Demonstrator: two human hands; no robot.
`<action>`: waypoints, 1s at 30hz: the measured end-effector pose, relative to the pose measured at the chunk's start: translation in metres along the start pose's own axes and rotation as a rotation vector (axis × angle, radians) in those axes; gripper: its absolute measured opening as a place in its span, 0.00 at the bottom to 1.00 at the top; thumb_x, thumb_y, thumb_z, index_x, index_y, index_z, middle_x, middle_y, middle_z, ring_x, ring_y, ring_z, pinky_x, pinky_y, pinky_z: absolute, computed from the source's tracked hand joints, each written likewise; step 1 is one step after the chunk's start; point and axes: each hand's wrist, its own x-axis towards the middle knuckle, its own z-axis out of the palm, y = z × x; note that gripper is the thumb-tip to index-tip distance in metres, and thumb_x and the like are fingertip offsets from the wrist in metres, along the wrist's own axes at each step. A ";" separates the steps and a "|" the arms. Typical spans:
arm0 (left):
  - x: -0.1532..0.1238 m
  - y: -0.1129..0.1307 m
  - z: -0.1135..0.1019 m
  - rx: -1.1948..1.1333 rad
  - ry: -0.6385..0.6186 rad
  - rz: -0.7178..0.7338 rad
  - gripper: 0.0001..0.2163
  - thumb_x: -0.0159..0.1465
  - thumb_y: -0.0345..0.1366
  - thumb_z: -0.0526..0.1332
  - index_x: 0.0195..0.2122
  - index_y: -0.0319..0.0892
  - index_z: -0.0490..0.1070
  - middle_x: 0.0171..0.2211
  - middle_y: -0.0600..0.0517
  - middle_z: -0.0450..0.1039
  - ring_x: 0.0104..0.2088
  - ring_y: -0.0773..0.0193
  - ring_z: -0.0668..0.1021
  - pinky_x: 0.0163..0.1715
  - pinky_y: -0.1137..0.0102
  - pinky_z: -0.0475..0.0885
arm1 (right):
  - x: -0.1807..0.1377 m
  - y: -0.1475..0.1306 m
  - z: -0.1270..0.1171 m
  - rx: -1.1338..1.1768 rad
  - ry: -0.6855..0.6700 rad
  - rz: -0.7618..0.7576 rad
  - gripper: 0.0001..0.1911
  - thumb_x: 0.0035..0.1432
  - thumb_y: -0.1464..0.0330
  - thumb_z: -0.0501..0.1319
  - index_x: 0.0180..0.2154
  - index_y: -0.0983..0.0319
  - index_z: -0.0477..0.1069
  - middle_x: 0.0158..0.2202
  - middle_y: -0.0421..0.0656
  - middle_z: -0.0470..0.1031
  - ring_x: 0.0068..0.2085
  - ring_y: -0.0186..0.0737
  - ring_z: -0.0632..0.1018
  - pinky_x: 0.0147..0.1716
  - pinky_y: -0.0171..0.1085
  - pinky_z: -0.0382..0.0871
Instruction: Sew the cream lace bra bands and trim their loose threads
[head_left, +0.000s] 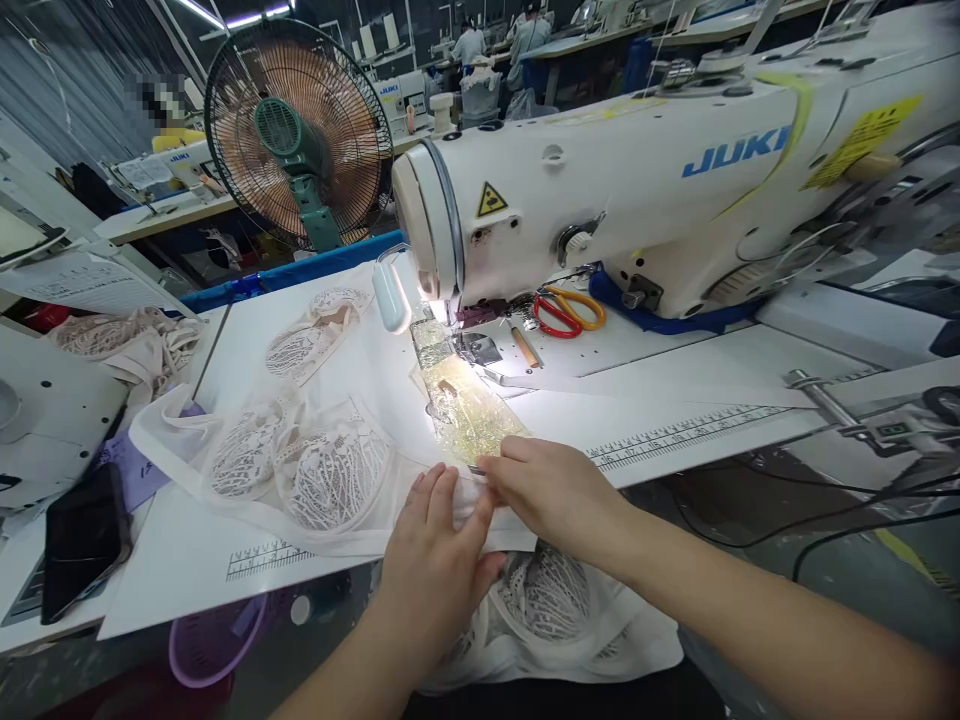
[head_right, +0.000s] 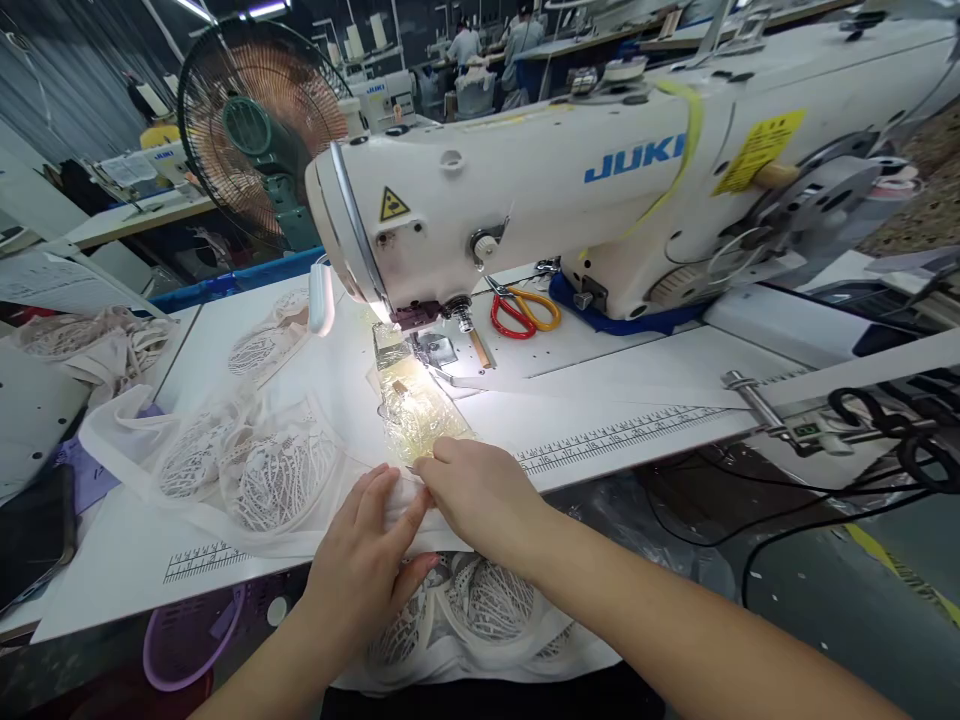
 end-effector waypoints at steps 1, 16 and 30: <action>0.000 0.001 0.001 0.008 0.010 0.000 0.22 0.57 0.43 0.62 0.52 0.41 0.67 0.50 0.36 0.64 0.52 0.40 0.69 0.46 0.48 0.72 | 0.002 -0.001 0.001 0.006 -0.009 -0.002 0.07 0.58 0.72 0.57 0.37 0.62 0.74 0.29 0.42 0.71 0.30 0.38 0.71 0.23 0.34 0.49; 0.002 -0.001 0.002 0.065 0.020 0.045 0.21 0.60 0.41 0.60 0.54 0.43 0.66 0.49 0.37 0.61 0.51 0.40 0.68 0.45 0.47 0.73 | -0.019 0.017 -0.014 -0.092 -0.120 -0.041 0.07 0.55 0.77 0.58 0.33 0.63 0.73 0.28 0.42 0.71 0.27 0.37 0.69 0.22 0.36 0.44; 0.009 0.021 0.010 0.055 0.080 0.031 0.22 0.61 0.46 0.56 0.53 0.41 0.66 0.49 0.37 0.63 0.51 0.44 0.69 0.49 0.46 0.69 | -0.017 0.022 -0.002 0.026 0.053 -0.070 0.11 0.60 0.71 0.54 0.40 0.61 0.74 0.29 0.42 0.71 0.30 0.38 0.71 0.24 0.34 0.52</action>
